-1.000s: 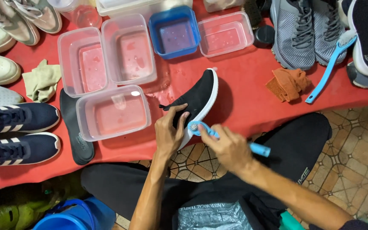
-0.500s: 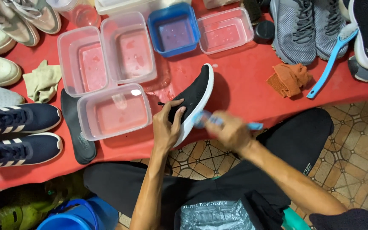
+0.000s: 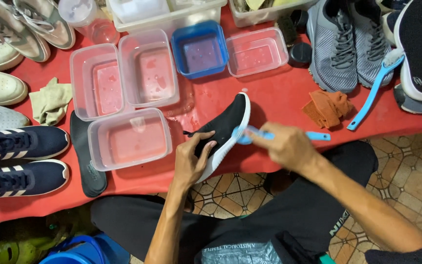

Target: The person scrubs a black sneaker with a blue brush, repeatedly dipping the brush into containers of soapy water and cleaning the upper and sole. The person rotates the shoe to access different areas and continues scrubbing throughout the clip.

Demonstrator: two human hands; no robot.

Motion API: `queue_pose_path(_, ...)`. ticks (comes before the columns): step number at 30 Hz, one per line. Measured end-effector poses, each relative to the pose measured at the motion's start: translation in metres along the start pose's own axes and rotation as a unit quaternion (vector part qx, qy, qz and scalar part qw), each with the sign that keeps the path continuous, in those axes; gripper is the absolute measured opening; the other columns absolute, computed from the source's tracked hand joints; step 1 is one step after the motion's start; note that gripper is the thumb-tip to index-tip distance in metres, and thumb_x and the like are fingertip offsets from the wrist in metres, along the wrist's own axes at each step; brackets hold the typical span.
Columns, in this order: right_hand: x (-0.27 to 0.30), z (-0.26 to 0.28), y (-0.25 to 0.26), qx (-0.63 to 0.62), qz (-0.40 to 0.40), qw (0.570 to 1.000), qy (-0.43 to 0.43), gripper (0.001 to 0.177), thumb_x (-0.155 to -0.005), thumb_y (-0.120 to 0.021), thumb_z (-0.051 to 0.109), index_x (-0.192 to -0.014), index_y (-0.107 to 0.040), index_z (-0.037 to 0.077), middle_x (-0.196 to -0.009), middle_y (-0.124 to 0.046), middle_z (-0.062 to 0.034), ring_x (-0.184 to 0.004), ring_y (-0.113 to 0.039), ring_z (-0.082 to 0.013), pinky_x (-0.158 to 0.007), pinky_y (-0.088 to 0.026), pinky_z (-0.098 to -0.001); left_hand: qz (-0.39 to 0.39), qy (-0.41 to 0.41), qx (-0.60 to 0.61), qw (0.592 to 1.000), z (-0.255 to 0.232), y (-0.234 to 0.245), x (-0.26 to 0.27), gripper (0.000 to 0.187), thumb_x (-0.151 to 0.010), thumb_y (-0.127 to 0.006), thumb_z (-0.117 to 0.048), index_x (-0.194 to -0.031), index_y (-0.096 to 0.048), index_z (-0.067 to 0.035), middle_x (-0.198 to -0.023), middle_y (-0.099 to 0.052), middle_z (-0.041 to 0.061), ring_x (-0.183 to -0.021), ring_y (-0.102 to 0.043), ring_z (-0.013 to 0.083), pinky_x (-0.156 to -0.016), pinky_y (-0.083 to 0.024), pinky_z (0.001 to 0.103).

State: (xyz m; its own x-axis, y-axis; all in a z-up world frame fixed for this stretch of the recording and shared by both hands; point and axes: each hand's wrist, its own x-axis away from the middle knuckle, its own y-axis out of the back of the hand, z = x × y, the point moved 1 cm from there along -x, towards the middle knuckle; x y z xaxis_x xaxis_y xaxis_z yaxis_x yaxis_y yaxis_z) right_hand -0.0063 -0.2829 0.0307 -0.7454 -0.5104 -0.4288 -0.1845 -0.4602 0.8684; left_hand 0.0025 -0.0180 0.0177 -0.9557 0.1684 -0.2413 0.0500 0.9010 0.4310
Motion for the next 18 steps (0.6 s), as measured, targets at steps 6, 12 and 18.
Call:
queue_pose_path(6,0.012,-0.032,-0.002,0.01,0.03,0.999,-0.033,0.032,-0.088,-0.058,0.007,-0.107,-0.076,0.024,-0.089,-0.062,-0.0015,-0.074,-0.067,-0.0267,-0.066,-0.057,-0.0387,0.046,-0.009,-0.014,0.999,-0.003,0.007,-0.006,0.016,-0.092,-0.073,-0.017,-0.106,-0.077,-0.011,-0.084,-0.079,0.011,-0.076,-0.076,0.0345,-0.065,-0.059,0.036)
queue_pose_path(12,0.03,-0.059,-0.036,-0.072,0.043,0.996,-0.016,0.056,-0.08,-0.055,-0.004,-0.126,-0.071,0.023,-0.104,-0.065,-0.0064,-0.091,-0.07,-0.0334,-0.077,-0.058,-0.0436,0.048,-0.003,-0.016,0.999,-0.003,0.008,-0.01,0.015,-0.092,-0.073,-0.015,-0.105,-0.077,-0.011,-0.082,-0.079,0.012,-0.074,-0.076,0.035,-0.064,-0.058,0.037)
queue_pose_path(18,0.017,-0.072,-0.019,-0.128,0.097,0.984,-0.072,0.047,-0.089,-0.056,0.002,-0.128,-0.068,0.026,-0.107,-0.064,-0.0026,-0.096,-0.071,-0.0313,-0.081,-0.058,-0.0425,0.06,-0.013,-0.021,0.998,-0.01,0.012,-0.009,0.015,-0.092,-0.071,-0.014,-0.106,-0.077,-0.01,-0.078,-0.077,0.015,-0.069,-0.075,0.0364,-0.059,-0.056,0.037)
